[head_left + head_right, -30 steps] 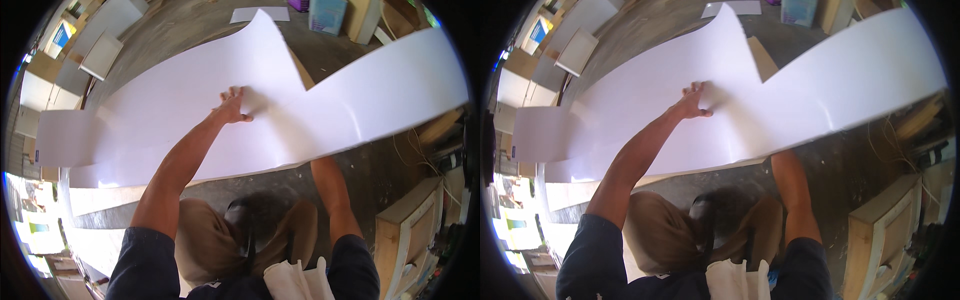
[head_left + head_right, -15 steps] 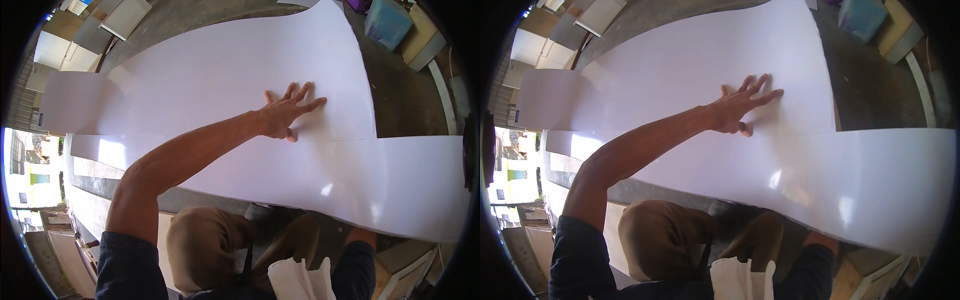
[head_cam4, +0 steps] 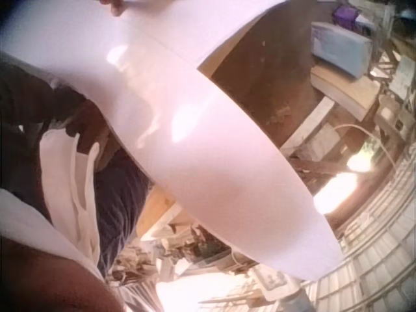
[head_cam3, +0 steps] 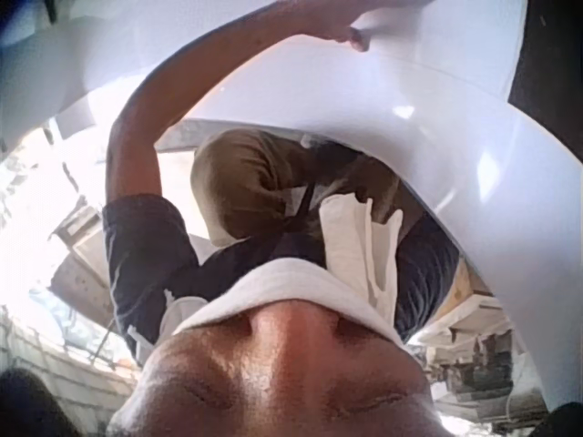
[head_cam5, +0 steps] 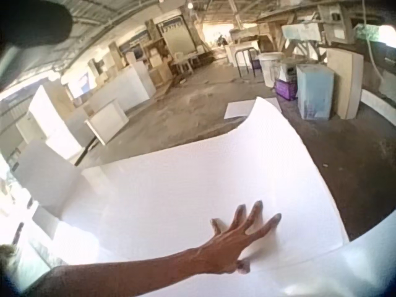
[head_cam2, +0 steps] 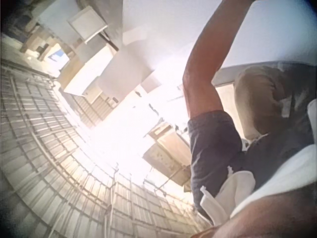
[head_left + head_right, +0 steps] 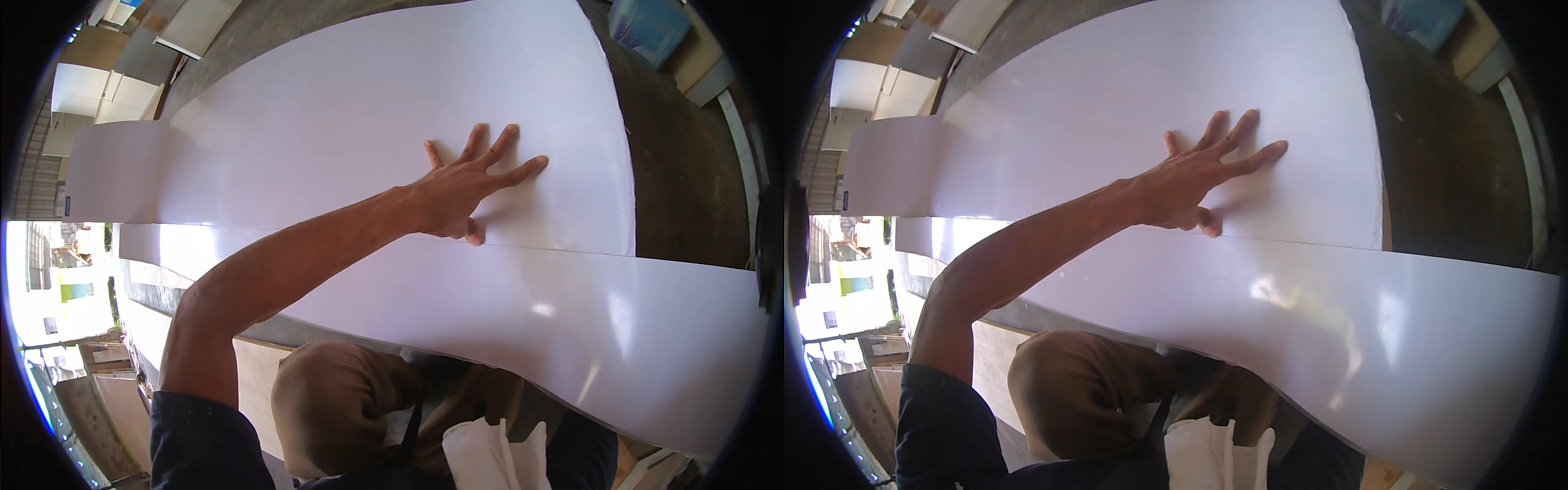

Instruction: The person aligns and fits white laminate panels onto a wooden furniture frame. They use a utility knife to trim the excess material from the edges of the panels to ensure a proper fit.

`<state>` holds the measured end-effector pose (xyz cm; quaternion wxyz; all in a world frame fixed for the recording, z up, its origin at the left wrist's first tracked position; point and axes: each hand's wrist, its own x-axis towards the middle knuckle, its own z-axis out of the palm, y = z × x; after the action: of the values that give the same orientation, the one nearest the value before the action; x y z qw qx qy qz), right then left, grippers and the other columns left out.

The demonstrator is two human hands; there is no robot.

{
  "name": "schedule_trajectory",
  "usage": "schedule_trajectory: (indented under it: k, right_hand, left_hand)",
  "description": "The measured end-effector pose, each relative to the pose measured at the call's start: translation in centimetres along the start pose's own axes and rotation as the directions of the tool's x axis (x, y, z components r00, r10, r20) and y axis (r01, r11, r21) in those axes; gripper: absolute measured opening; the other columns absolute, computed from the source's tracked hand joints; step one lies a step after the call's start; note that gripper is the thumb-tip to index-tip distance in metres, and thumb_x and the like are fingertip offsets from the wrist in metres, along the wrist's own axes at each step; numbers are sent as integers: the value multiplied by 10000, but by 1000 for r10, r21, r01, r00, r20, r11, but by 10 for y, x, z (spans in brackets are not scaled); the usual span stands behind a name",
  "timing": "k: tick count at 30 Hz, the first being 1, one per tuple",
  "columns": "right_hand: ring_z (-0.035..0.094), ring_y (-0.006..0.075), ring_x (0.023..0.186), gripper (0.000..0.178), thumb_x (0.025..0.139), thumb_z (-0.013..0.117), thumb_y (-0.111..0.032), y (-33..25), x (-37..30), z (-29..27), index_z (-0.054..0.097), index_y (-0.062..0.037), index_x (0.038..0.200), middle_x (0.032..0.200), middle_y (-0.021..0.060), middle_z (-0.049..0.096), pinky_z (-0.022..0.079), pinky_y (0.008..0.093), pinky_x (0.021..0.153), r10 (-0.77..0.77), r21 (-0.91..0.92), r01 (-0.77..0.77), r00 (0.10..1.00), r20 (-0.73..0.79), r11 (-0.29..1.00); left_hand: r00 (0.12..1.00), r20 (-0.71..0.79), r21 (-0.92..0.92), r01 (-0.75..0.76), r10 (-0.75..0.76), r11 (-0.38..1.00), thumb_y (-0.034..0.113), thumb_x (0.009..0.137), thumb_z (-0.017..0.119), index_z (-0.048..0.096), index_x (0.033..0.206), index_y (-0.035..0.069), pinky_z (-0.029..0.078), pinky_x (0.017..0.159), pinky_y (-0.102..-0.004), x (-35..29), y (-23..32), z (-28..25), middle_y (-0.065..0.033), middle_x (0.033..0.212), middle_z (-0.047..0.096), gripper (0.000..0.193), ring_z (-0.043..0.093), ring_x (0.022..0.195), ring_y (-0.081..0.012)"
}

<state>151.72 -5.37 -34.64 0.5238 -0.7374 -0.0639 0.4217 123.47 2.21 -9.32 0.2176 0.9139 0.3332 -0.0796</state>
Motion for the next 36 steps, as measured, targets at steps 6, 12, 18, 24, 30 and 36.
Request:
schedule_trajectory:
  k: [6, 12, 18, 24, 30, 36]
  right_hand:
    - [572, 261, 1257, 483, 1102, 455, -308, 1, 3, 0, 460, -24, 1493, 1394, 124, 590, 491, 443, 1039, -2, -6, 2, 1000, 8, 1000]
    - [568, 261, 1262, 481, 1103, 456, -308, -3, 1, 0, 461, -25, 1491, 1397, 124, 587, 490, 440, 1036, -16, 5, 16, 1000, 19, 1000]
    - [564, 260, 1267, 479, 1104, 457, -309, -1, -17, -15, 463, -25, 1490, 1399, 123, 584, 490, 436, 1032, -26, 36, 24, 999, 39, 999]
    - [560, 260, 1272, 477, 1105, 457, -309, 35, -78, -67, 464, -26, 1489, 1402, 123, 580, 490, 433, 1028, -22, 84, 14, 995, 97, 996]
    - [557, 260, 1277, 475, 1107, 458, -310, 11, -135, -174, 465, -27, 1487, 1405, 123, 577, 489, 429, 1025, -364, 58, 360, 929, 74, 931]
    - [491, 256, 1359, 619, 1102, 409, -479, -101, -235, -187, 418, -46, 1544, 1512, 87, 504, 381, 440, 1156, -536, 764, 404, 839, -91, 502]
  left_hand:
    - [1000, 24, -32, 5, -4, 999, 64, 640, 951, 132, 1646, 423, 276, 1081, -858, 0, -1, 0, -142, 1739, 17, 1346, 45, 1582, -427]
    - [1000, 11, -68, 12, -12, 998, 90, 612, 960, 135, 1646, 409, 220, 1093, -888, -4, -1, -2, -115, 1740, 41, 1360, 26, 1587, -415]
    - [997, -14, -131, 70, -73, 989, 183, 657, 962, 27, 1663, 342, 161, 1159, -826, -9, -9, 4, -163, 1734, 32, 1383, 13, 1594, -406]
    - [978, -33, -109, 201, -205, 974, 400, 656, 959, 21, 1668, 305, 138, 1186, -784, -27, -19, 23, -203, 1726, 40, 1384, 18, 1594, -416]
    - [952, -70, -53, 296, -299, 954, 471, 616, 967, 76, 1670, 277, 165, 1174, -796, -17, -7, 16, -204, 1722, 75, 1394, 65, 1585, -435]
    - [927, -154, 0, 347, -343, 938, 558, 577, 963, 155, 1665, 224, 240, 1165, -774, -31, -11, 28, -232, 1696, 181, 1396, 191, 1558, -453]
